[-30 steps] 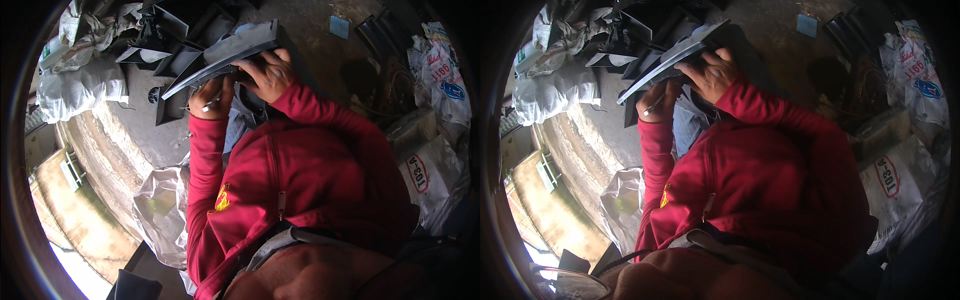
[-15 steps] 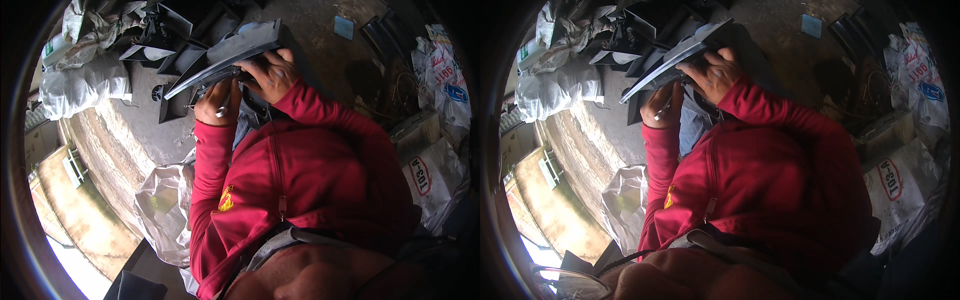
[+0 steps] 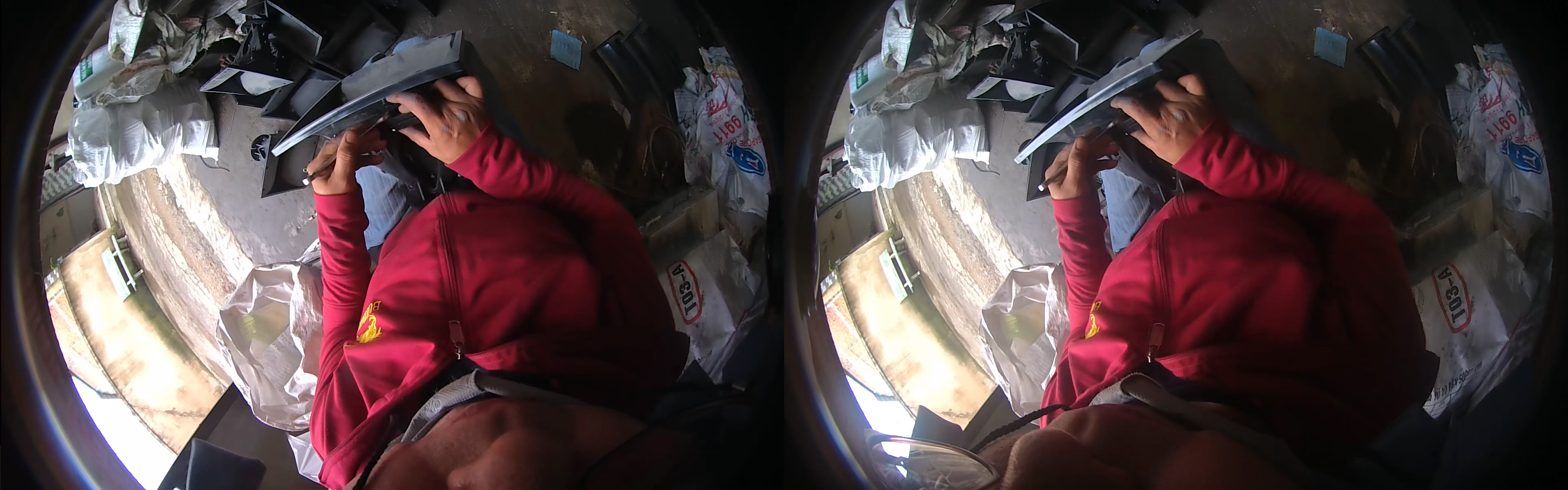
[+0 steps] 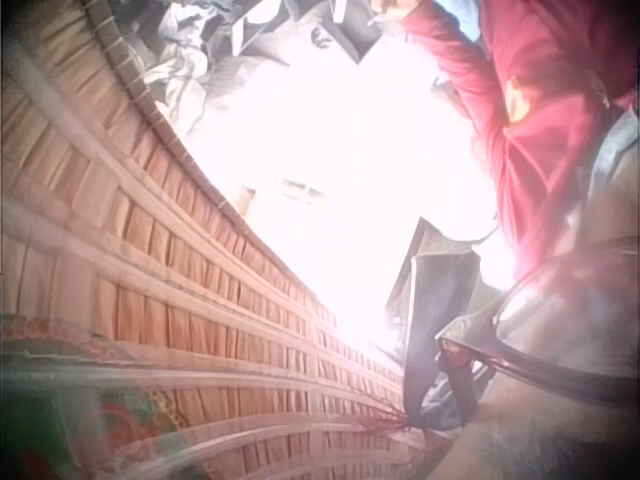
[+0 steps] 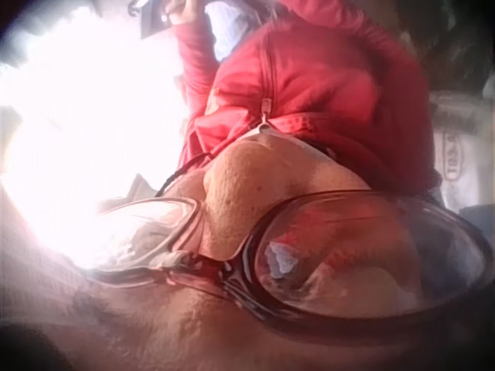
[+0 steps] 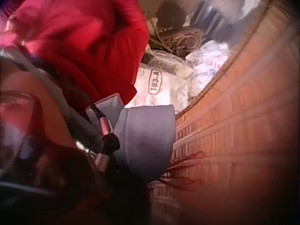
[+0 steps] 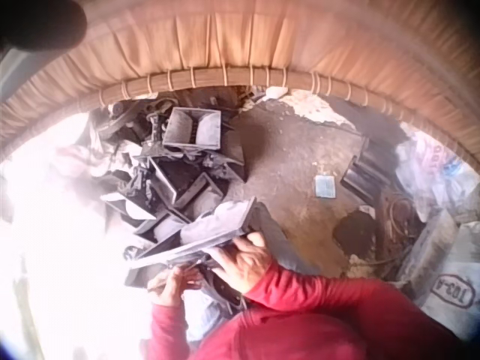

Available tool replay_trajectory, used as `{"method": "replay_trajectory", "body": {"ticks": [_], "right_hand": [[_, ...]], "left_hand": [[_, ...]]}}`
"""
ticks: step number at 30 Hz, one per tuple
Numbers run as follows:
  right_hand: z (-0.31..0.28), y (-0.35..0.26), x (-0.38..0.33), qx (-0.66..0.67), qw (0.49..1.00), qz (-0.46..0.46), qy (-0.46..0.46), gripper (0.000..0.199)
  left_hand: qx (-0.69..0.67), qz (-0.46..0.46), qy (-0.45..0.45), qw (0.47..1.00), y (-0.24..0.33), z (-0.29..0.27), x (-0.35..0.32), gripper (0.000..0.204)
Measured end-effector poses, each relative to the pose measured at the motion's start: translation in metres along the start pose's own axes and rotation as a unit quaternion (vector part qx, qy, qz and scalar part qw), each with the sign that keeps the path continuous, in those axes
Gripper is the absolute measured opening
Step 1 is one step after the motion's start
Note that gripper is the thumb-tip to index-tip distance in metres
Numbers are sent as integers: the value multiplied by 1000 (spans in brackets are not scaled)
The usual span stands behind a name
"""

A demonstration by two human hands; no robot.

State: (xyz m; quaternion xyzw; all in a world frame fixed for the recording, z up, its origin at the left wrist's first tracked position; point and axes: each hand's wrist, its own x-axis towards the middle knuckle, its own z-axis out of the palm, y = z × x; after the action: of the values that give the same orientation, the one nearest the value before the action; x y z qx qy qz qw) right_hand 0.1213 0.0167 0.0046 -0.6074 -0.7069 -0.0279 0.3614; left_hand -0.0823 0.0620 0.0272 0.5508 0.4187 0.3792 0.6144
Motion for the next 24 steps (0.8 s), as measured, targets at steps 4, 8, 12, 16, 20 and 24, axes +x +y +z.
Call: {"method": "replay_trajectory", "body": {"ticks": [4, 8, 12, 16, 20, 24], "right_hand": [[-1, -2, -2, -10, 1000, 6, -11, 64], [-1, -2, -4, -6, 1000, 10, -4, 65], [1, -2, -4, -8, 1000, 6, 9, 63], [7, -2, -2, 6, 1000, 9, 21, 59], [7, 0, -3, 29, 999, 2, 26, 58], [-4, -1, -2, 41, 999, 3, 19, 60]], "left_hand": [[107, 37, 32, 993, 16, 20, -10, 33], [283, 98, -20, 954, 19, 16, -7, 36], [46, 31, -17, 998, -2, 3, 0, 35], [-46, -26, -29, 998, -25, -20, 6, 41], [-66, -23, -4, 998, -18, -18, 4, 43], [58, 70, 36, 995, 13, 2, -8, 35]]}}
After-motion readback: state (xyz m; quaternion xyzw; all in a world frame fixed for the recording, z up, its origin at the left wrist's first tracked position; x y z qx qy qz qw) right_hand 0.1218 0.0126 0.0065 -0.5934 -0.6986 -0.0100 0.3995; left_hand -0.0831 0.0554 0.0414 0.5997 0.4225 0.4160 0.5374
